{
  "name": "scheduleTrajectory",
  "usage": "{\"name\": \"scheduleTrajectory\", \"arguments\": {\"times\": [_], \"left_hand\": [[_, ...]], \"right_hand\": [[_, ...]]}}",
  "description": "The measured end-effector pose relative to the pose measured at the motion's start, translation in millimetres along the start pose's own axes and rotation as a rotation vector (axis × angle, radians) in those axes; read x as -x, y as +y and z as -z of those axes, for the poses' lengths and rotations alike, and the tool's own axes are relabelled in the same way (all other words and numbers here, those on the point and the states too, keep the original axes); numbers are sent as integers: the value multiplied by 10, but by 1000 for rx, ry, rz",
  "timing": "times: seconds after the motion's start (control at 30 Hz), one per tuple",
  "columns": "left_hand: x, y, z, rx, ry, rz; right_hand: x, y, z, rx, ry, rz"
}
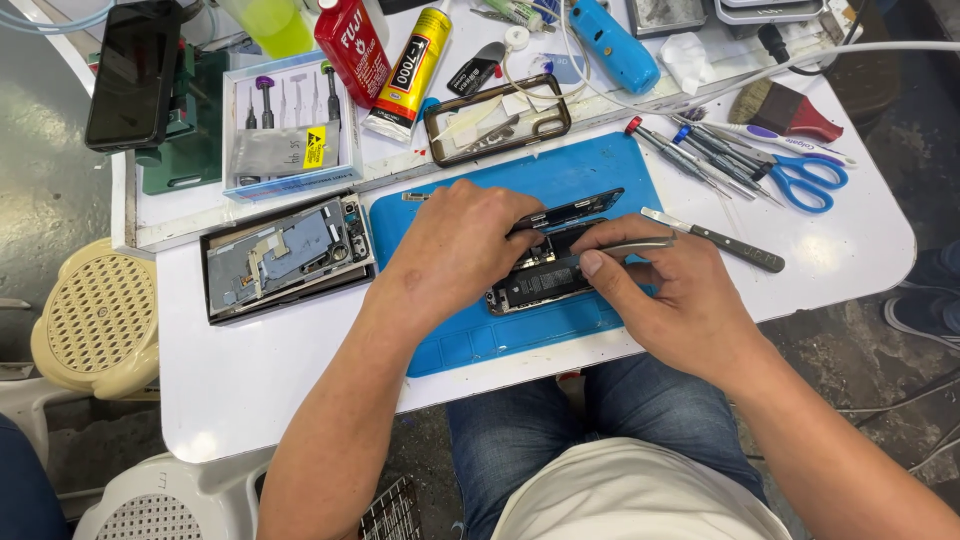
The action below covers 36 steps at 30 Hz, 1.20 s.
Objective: A person is disassembling a mobile phone on a workbench to repair or replace internal components.
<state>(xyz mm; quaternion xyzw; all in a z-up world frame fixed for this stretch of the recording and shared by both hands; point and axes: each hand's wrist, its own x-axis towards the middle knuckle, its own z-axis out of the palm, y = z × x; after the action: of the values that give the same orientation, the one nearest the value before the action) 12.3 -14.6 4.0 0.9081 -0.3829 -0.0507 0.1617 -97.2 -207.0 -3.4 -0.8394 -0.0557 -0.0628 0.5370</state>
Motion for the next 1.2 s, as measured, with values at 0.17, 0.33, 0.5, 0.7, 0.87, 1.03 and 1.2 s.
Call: {"name": "scheduleTrajectory", "arguments": {"times": [0.17,0.33,0.5,0.7,0.87,1.03,1.2], "left_hand": [[-9,-7,-13,-17,-15,5],[-5,-5,-4,-12,-6,3],[0,5,2,-5,-11,3],[-9,-14,-11,-26,-6,-2],[-8,18,27,-8,-12,8],[-1,85,105,7,-70,60],[-3,125,145,21,-116,119]], "right_hand": [[-31,-15,-5,159,-12,107],[-43,-8,-42,89,10,46],[-26,-6,-27,70,14,28],[-8,8,-7,174,25,93],[19,10,-11,23,33,40],[38,-31,43,61,23,67],[63,-75,78,76,20,84]]}}
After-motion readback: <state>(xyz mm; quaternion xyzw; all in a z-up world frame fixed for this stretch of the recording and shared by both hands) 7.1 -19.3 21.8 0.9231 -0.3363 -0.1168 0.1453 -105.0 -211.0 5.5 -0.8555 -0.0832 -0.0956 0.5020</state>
